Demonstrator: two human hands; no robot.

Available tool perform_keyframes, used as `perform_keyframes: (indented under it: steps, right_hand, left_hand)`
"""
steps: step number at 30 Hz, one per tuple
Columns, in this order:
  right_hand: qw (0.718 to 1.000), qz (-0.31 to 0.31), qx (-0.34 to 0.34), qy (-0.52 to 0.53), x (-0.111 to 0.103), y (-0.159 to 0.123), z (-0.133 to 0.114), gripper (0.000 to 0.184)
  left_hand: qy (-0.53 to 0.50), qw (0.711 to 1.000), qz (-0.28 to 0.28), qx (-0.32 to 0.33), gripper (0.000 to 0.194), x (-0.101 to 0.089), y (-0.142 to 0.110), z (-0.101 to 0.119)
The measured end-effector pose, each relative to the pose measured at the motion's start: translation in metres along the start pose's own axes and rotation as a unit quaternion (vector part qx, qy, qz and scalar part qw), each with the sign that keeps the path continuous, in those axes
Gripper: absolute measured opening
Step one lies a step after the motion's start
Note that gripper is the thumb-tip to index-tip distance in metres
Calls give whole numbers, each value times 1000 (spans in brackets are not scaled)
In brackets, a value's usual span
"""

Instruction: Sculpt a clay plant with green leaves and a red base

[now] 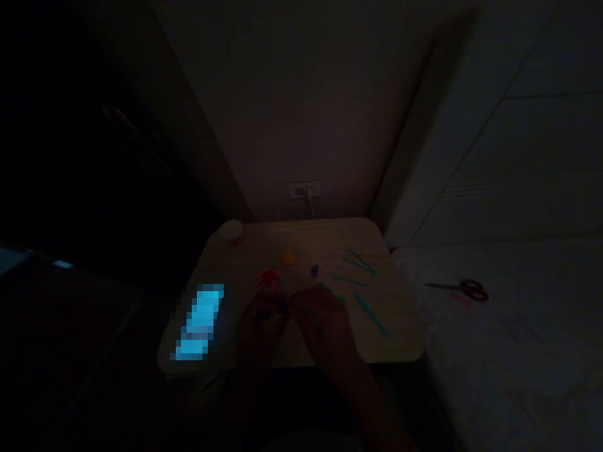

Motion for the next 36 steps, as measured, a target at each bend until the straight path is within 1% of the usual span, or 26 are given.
perform_keyframes:
  steps: [3, 6, 8, 10, 12, 13, 15, 18, 20, 21, 23, 25, 27, 28, 30, 32, 33, 35, 36]
  right_hand:
    - [1000, -5, -22, -12, 2, -1, -2, 18]
    - [1000, 0, -25, -17, 3, -2, 2, 19]
    - [1000, 8, -23, -12, 5, -4, 5, 19]
    - [1000, 8, -14, -3, 7, -6, 8, 18]
    - [1000, 6, 6, 10, 9, -8, 12, 16]
    - [1000, 12, 18, 18, 8, -9, 14, 16]
    - [998, 36, 44, 30, 5, -10, 17, 18]
    - [995, 74, 66, 32, -3, -11, 19, 14]
    - [994, 82, 66, 28, -6, -11, 19, 11]
    - [994, 82, 65, 26, -7, -11, 19, 10]
    - [995, 77, 66, 21, -8, -11, 20, 11]
    - [995, 69, 74, 16, -7, -12, 23, 12]
    - [995, 59, 83, 14, -4, -13, 25, 11]
    - [995, 52, 87, 15, -2, -14, 26, 12]
    - [995, 36, 92, 17, 4, -16, 28, 21]
    - [996, 24, 88, 24, 9, -17, 29, 29]
    - [996, 19, 85, 29, 12, -17, 30, 30]
    - [996, 5, 82, 38, 18, -17, 31, 26]
    - [996, -3, 84, 39, 20, -16, 32, 24]
  left_hand:
    - [24, 999, -6, 33, 18, 1, 0, 10]
    - [44, 997, -3, 65, 16, 1, 1, 17]
    - [50, 996, 1, 74, 16, 1, 1, 18]
    - [50, 997, 6, 65, 15, -1, 1, 13]
    - [35, 999, 5, 33, 14, -2, 0, 5]
    - [20, 1000, 5, 6, 14, -3, -1, -1]
    - [-23, 997, 13, -70, 18, -4, -2, -14]
    - [-107, 975, 31, -191, 30, -2, -6, -31]
    - [-156, 959, 43, -234, 36, -1, -7, -38]
    - [-168, 955, 45, -240, 37, -1, -7, -39]
    - [-156, 961, 43, -224, 37, -3, -3, -40]
    - [-100, 975, 33, -195, 36, -7, 1, -40]
    - [-36, 983, 36, -177, 32, -12, 5, -39]
    - [-13, 983, 37, -178, 30, -14, 5, -39]
    - [8, 981, 38, -192, 27, -17, 4, -39]
    - [8, 979, 18, -205, 27, -16, 0, -39]
    - [4, 978, 4, -207, 27, -14, -1, -38]
    - [5, 978, -28, -205, 26, -10, -5, -38]
    - [12, 979, -35, -199, 27, -9, -6, -39]
Point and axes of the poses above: each hand's wrist, its own y-axis towards the middle knuckle, its own x-axis out of the palm, z = x × y, the point moved 7 cm from there along y, towards the middle knuckle, and after that the axes turned 10 degrees about z, right-handed, at the moved point
